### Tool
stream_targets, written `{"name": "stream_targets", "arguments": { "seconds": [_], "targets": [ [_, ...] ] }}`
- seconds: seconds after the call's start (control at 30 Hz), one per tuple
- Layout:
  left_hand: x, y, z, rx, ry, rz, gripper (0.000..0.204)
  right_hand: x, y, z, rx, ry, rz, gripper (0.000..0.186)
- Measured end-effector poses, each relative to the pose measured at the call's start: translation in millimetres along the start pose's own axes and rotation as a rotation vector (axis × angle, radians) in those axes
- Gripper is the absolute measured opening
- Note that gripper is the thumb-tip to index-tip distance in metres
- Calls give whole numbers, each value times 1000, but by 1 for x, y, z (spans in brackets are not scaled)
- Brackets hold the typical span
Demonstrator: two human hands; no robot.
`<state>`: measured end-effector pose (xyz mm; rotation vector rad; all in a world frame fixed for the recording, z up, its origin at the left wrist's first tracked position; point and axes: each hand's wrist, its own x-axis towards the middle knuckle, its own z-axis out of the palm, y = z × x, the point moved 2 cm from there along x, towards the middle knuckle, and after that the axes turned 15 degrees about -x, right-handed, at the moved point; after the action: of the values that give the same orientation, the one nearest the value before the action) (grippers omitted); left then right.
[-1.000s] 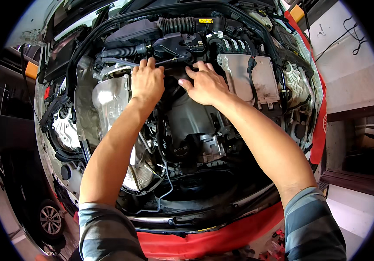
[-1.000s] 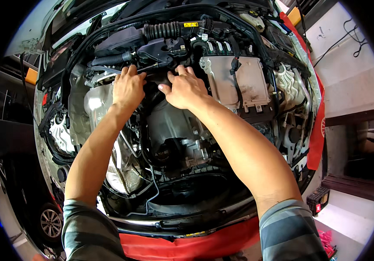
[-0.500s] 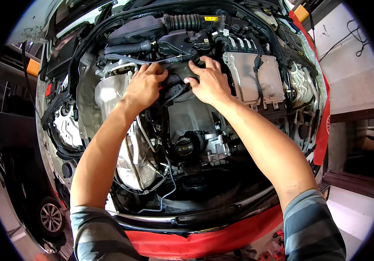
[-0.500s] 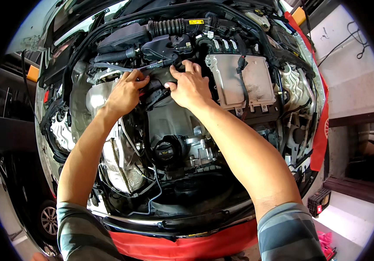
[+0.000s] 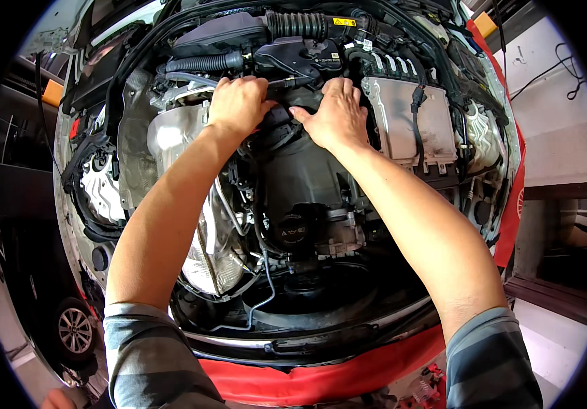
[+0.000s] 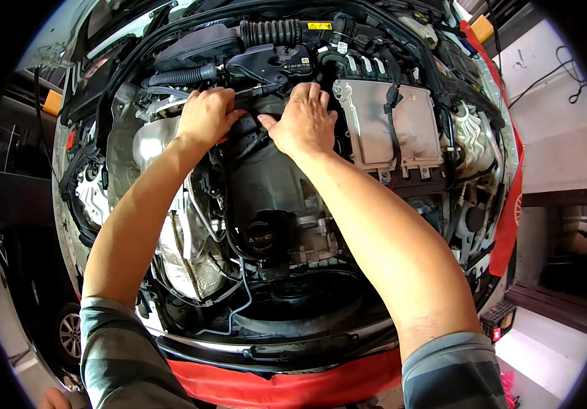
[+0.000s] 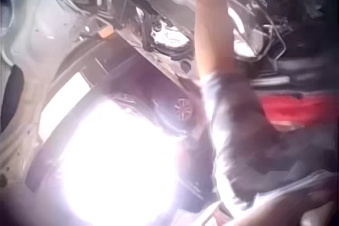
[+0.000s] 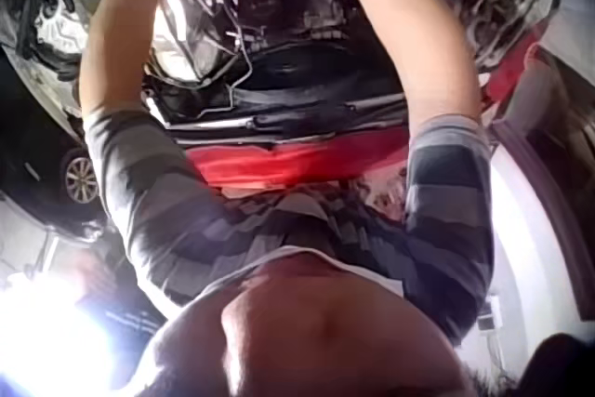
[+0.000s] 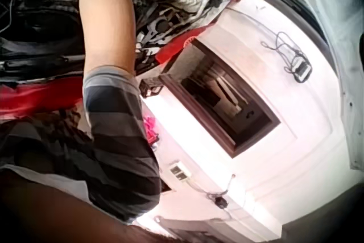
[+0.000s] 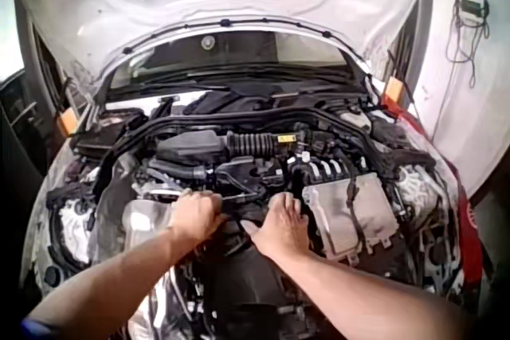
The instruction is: The person reaches into the engine bay to manipulate wire harnesses and connectors, then removes and re-installs plastic covers over the engine components by hand.
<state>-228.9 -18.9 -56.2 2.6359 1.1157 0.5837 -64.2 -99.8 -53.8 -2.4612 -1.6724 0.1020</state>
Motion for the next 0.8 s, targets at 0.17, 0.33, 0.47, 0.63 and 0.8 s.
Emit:
{"name": "stream_targets", "arguments": {
  "seconds": [0.17,0.33,0.47,0.63,0.8],
  "targets": [
    [-28,2,3,-254,130,95,24,3,7,14,-63,8,46,98],
    [-46,7,3,-258,87,-214,34,1,-1,12,-72,-9,-18,103],
    [-61,25,13,-147,180,-172,41,-7,10,21,12,157,-146,82],
    [-139,109,21,-466,246,-196,47,-75,30,15,-133,119,-353,65],
    [-138,113,21,-181,241,-206,45,-80,18,11,-236,124,-315,65]
  ]
}}
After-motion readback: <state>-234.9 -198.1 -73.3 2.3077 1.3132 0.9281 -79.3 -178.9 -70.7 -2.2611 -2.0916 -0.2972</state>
